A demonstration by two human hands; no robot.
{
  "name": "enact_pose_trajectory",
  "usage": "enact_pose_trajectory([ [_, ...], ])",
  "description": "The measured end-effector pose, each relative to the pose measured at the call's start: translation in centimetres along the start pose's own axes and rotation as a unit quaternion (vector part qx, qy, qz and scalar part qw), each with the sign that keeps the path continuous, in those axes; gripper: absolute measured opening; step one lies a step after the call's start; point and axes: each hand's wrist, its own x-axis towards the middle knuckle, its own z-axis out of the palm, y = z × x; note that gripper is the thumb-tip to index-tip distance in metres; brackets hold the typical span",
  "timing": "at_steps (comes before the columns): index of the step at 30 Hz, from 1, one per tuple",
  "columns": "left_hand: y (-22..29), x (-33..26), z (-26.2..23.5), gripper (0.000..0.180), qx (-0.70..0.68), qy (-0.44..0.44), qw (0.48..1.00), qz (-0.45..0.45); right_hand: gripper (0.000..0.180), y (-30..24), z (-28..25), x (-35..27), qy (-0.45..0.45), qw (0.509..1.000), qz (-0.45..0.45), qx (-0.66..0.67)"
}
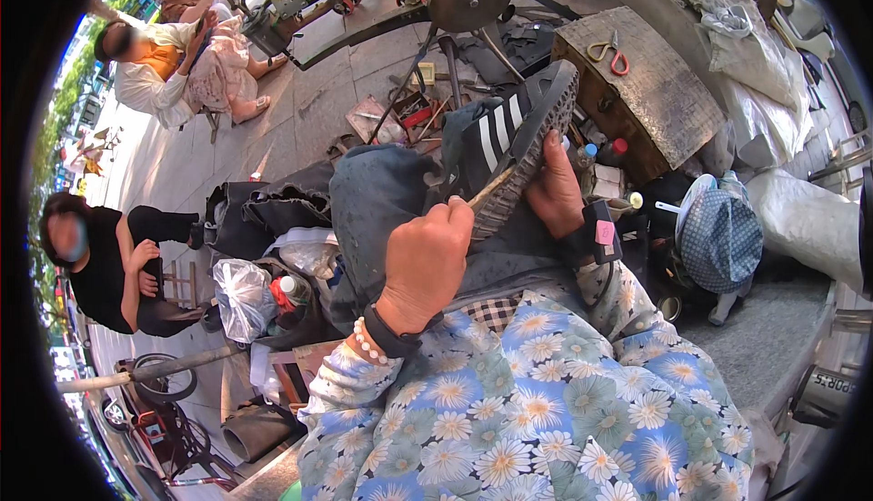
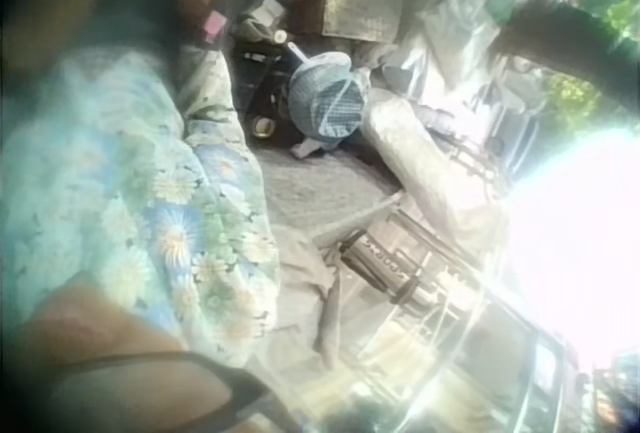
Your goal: Repairing a shoe by applying adhesive and fixing the sole.
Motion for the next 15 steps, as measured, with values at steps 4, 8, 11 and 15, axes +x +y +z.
enact_pose_trajectory([
  [4,-0.2,-1.4,-0.5,0.021,-0.04,-0.007,0.999,0.023,0.033,0.1,-1.3,-0.2,-0.022,0.999,0.007,0.024],
  [8,-0.5,-3.4,-1.8,0.02,-0.045,-0.027,0.999,0.001,0.035,0.1,-1.4,-0.2,-0.032,0.999,0.0,0.036],
  [11,-0.8,-4.5,-1.4,0.017,-0.096,-0.032,0.994,-0.039,0.038,-0.3,-1.5,-0.3,-0.065,0.997,0.017,0.035],
  [15,-0.9,-4.0,-0.8,0.014,-0.239,-0.027,0.967,-0.082,0.042,-0.8,-2.1,-1.0,-0.075,0.997,0.03,0.006],
])
